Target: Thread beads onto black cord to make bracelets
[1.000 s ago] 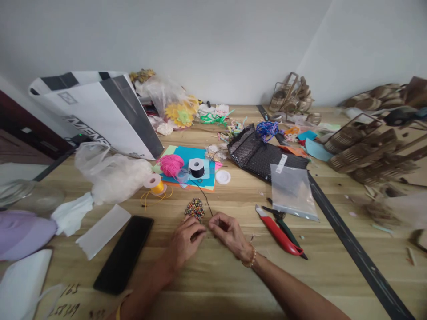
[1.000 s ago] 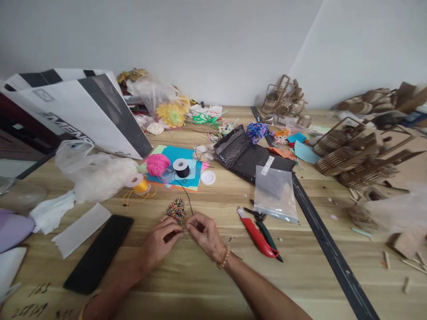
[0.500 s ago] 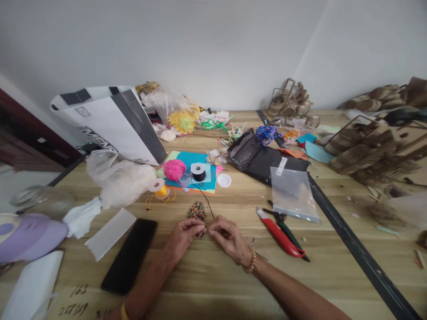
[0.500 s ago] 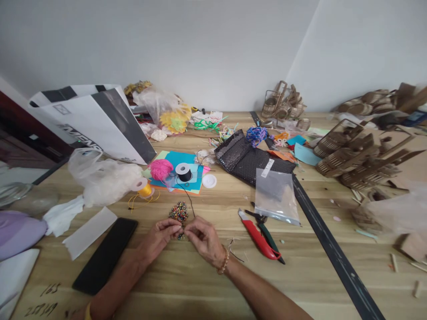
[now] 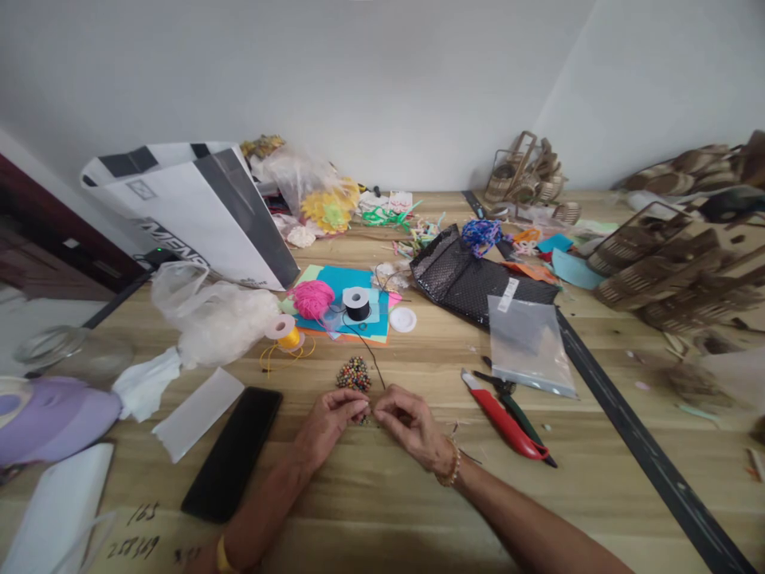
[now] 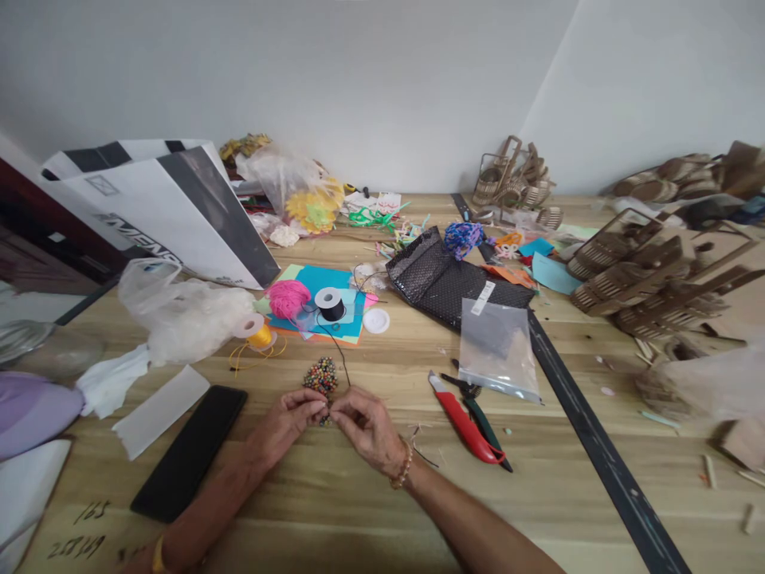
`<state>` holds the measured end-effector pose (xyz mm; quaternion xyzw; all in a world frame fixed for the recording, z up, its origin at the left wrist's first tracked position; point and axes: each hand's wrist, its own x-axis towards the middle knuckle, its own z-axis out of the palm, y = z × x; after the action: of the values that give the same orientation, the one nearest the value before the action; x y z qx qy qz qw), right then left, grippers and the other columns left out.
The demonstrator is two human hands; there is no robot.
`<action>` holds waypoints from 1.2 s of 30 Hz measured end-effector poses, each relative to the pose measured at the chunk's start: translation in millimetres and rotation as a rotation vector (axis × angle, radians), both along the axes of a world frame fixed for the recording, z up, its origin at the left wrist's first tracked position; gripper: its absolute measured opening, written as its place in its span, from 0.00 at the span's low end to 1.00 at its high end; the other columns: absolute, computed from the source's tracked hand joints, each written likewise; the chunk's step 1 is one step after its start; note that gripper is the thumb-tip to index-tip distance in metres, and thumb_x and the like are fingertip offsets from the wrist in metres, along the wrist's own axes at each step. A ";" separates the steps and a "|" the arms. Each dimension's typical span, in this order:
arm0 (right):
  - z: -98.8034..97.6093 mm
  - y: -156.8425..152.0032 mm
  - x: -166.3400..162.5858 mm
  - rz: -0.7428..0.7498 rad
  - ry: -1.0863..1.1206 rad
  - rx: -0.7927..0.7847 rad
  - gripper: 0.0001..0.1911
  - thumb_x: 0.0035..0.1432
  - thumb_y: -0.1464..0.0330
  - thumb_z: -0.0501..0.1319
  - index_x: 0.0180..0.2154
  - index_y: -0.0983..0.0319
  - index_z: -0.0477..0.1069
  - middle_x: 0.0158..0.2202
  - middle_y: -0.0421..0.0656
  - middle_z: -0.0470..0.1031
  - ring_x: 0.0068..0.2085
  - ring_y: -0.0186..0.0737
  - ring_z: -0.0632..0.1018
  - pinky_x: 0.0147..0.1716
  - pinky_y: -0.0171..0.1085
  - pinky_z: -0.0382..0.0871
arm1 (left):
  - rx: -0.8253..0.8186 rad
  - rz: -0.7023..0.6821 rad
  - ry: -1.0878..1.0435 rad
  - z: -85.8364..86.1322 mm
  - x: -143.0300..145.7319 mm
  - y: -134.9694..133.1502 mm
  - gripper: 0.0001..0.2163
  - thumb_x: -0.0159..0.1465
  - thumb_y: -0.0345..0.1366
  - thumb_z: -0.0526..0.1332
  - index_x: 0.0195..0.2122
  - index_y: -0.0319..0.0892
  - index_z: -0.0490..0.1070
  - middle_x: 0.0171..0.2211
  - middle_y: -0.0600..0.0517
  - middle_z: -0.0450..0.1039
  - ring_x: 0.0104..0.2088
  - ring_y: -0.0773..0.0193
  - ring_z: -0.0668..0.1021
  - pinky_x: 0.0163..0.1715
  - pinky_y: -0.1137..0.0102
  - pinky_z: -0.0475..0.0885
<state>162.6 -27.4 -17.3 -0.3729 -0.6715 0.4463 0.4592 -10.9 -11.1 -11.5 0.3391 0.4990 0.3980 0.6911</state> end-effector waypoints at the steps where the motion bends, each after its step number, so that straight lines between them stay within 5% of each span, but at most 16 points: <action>1: 0.2 0.1 -0.1 0.004 0.001 0.004 0.11 0.62 0.64 0.57 0.31 0.62 0.72 0.29 0.44 0.73 0.31 0.36 0.72 0.30 0.34 0.65 | 0.008 -0.004 0.010 -0.2 -0.2 -0.2 0.14 0.40 0.41 0.74 0.24 0.38 0.77 0.20 0.53 0.74 0.23 0.69 0.71 0.29 0.72 0.66; 36: -5.2 0.0 -1.1 -0.009 -0.048 -0.083 0.11 0.60 0.62 0.59 0.30 0.63 0.72 0.27 0.41 0.70 0.28 0.34 0.69 0.27 0.32 0.61 | 0.142 -0.133 0.170 -2.6 -5.5 -3.0 0.05 0.48 0.35 0.69 0.24 0.40 0.76 0.21 0.56 0.72 0.25 0.69 0.70 0.29 0.74 0.63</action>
<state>161.4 -27.4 -22.5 -0.4050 -0.6615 0.4628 0.4292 -16.4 -14.1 -14.2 0.4520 0.5028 0.3553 0.6455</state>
